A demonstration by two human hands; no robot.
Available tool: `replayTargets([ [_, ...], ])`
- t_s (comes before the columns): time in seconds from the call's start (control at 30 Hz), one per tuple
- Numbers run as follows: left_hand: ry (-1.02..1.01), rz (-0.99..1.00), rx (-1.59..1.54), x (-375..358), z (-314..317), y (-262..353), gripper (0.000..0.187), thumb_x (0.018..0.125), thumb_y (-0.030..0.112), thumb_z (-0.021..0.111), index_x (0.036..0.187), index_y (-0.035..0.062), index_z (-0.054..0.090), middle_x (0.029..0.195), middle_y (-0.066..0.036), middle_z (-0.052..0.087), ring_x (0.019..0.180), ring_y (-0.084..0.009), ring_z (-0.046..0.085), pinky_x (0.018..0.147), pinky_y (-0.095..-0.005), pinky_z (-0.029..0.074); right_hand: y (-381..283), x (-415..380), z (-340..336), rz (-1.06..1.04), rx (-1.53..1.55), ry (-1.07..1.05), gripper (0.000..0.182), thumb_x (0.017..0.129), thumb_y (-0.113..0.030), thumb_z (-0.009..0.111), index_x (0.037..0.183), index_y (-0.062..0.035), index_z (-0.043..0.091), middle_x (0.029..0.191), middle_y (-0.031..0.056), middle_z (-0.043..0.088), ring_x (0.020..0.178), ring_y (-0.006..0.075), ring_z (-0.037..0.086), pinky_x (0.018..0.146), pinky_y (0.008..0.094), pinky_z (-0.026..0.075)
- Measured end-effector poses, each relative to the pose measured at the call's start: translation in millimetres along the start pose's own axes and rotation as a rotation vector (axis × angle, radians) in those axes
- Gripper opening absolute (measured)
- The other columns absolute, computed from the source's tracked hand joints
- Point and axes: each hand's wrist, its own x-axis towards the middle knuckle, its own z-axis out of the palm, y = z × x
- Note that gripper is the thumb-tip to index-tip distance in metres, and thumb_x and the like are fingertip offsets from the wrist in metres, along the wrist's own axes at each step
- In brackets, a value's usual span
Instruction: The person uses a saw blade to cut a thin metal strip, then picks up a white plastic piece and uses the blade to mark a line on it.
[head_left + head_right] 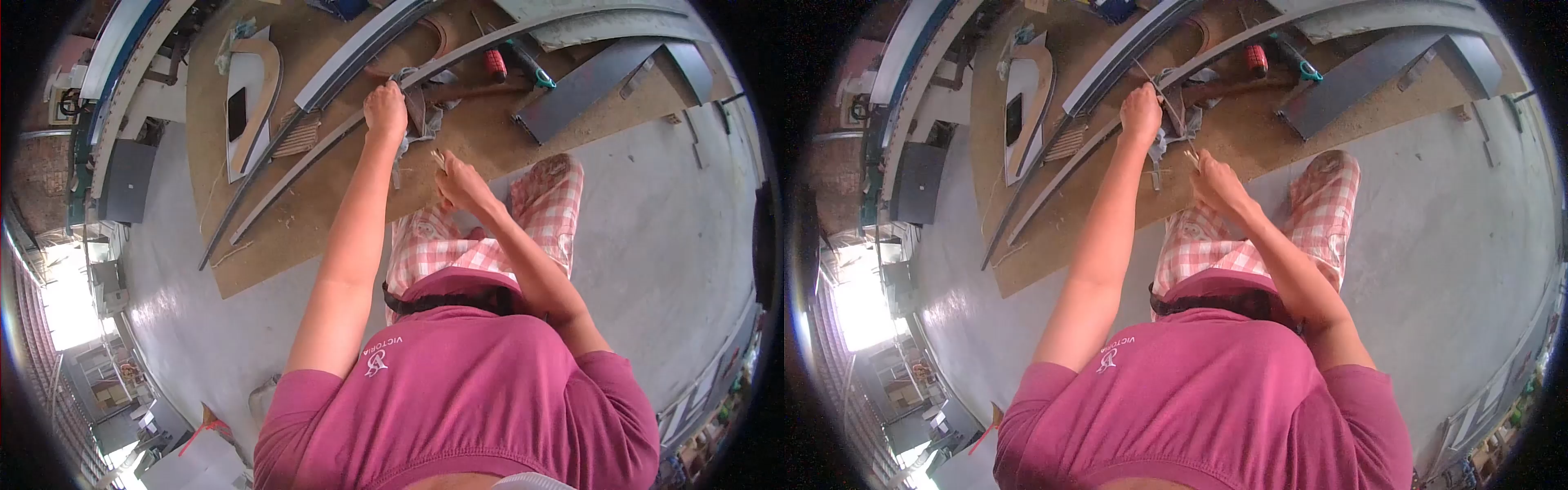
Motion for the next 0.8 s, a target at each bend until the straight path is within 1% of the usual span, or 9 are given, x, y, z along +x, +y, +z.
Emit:
replayTargets([
  [0.07, -0.009, -0.014, 0.013, 3, -3, 2, 0.015, 0.081, 0.015, 0.060, 0.084, -0.0001, 0.057, 0.083, -0.021, 0.063, 0.082, -0.0372, 0.062, 0.074, -0.0453, 0.049, 30, 0, 11, -0.130, -0.177, 0.084, 0.016, 0.088, -0.013, 0.040, 0.095, 0.0008, 0.042, 0.064, 0.0213, 0.059, 0.057, 0.0339, 0.062, 0.054, 0.0432, 0.048],
  [0.2, -0.021, -0.007, 0.034, -2, -1, 3, 0.017, 0.082, 0.016, 0.060, 0.084, -0.0002, 0.057, 0.084, -0.021, 0.063, 0.086, -0.0365, 0.062, 0.075, -0.0446, 0.049, 5, -15, -1, 0.012, -0.019, -0.009, 0.017, 0.088, -0.014, 0.040, 0.093, 0.0024, 0.041, 0.067, 0.0200, 0.060, 0.057, 0.0305, 0.063, 0.052, 0.0415, 0.048],
  [0.3, -0.033, -0.013, 0.009, 1, -5, 3, 0.016, 0.082, 0.016, 0.059, 0.084, -0.0001, 0.057, 0.085, -0.021, 0.063, 0.086, -0.0363, 0.062, 0.074, -0.0446, 0.049, -5, 6, -4, -0.017, 0.026, -0.026, 0.018, 0.088, -0.013, 0.040, 0.095, 0.0030, 0.042, 0.067, 0.0202, 0.060, 0.057, 0.0307, 0.063, 0.052, 0.0414, 0.048],
  [0.37, 0.042, 0.021, 0.013, 0, -3, 2, 0.014, 0.081, 0.013, 0.059, 0.083, 0.0000, 0.058, 0.084, -0.021, 0.063, 0.082, -0.0370, 0.062, 0.072, -0.0451, 0.049, 4, 3, 0, -0.005, -0.010, -0.015, 0.020, 0.087, -0.014, 0.041, 0.097, 0.0032, 0.042, 0.067, 0.0210, 0.060, 0.056, 0.0315, 0.062, 0.053, 0.0418, 0.048],
  [0.43, 0.031, -0.002, -0.003, 2, -6, 5, 0.014, 0.081, 0.013, 0.060, 0.084, 0.0002, 0.058, 0.083, -0.021, 0.063, 0.082, -0.0371, 0.062, 0.072, -0.0453, 0.049, 22, -8, 9, -0.151, -0.163, 0.078, 0.021, 0.087, -0.014, 0.041, 0.098, 0.0034, 0.043, 0.066, 0.0215, 0.060, 0.056, 0.0327, 0.062, 0.055, 0.0422, 0.048],
  [0.5, -0.009, -0.023, 0.036, 2, -6, 6, 0.017, 0.082, 0.017, 0.060, 0.084, -0.0003, 0.058, 0.085, -0.020, 0.064, 0.085, -0.0364, 0.062, 0.073, -0.0448, 0.049, 15, -18, 2, -0.063, -0.110, 0.026, 0.020, 0.086, -0.013, 0.040, 0.097, 0.0035, 0.043, 0.066, 0.0214, 0.060, 0.059, 0.0344, 0.063, 0.056, 0.0427, 0.047],
  [0.6, -0.047, -0.017, 0.021, 3, -4, 4, 0.018, 0.082, 0.017, 0.060, 0.085, -0.0004, 0.058, 0.087, -0.020, 0.064, 0.085, -0.0363, 0.062, 0.073, -0.0447, 0.050, 0, -1, -4, -0.007, 0.026, -0.007, 0.018, 0.087, -0.013, 0.039, 0.093, 0.0030, 0.043, 0.060, 0.0177, 0.059, 0.056, 0.0308, 0.063, 0.053, 0.0415, 0.047],
  [0.7, 0.058, 0.019, -0.001, 0, -2, 2, 0.017, 0.081, 0.017, 0.062, 0.082, -0.0006, 0.059, 0.082, -0.021, 0.064, 0.081, -0.0367, 0.063, 0.073, -0.0451, 0.050, 0, 1, -3, -0.031, -0.030, 0.011, 0.017, 0.088, -0.013, 0.038, 0.090, 0.0022, 0.043, 0.057, 0.0160, 0.057, 0.051, 0.0279, 0.061, 0.051, 0.0406, 0.046],
  [0.8, 0.070, -0.004, 0.001, 2, -1, 3, 0.018, 0.081, 0.016, 0.062, 0.082, -0.0010, 0.059, 0.081, -0.021, 0.064, 0.080, -0.0365, 0.063, 0.072, -0.0453, 0.050, 8, -24, 0, -0.019, 0.019, -0.003, 0.017, 0.088, -0.014, 0.038, 0.089, 0.0021, 0.042, 0.056, 0.0158, 0.057, 0.048, 0.0267, 0.060, 0.050, 0.0407, 0.046],
])
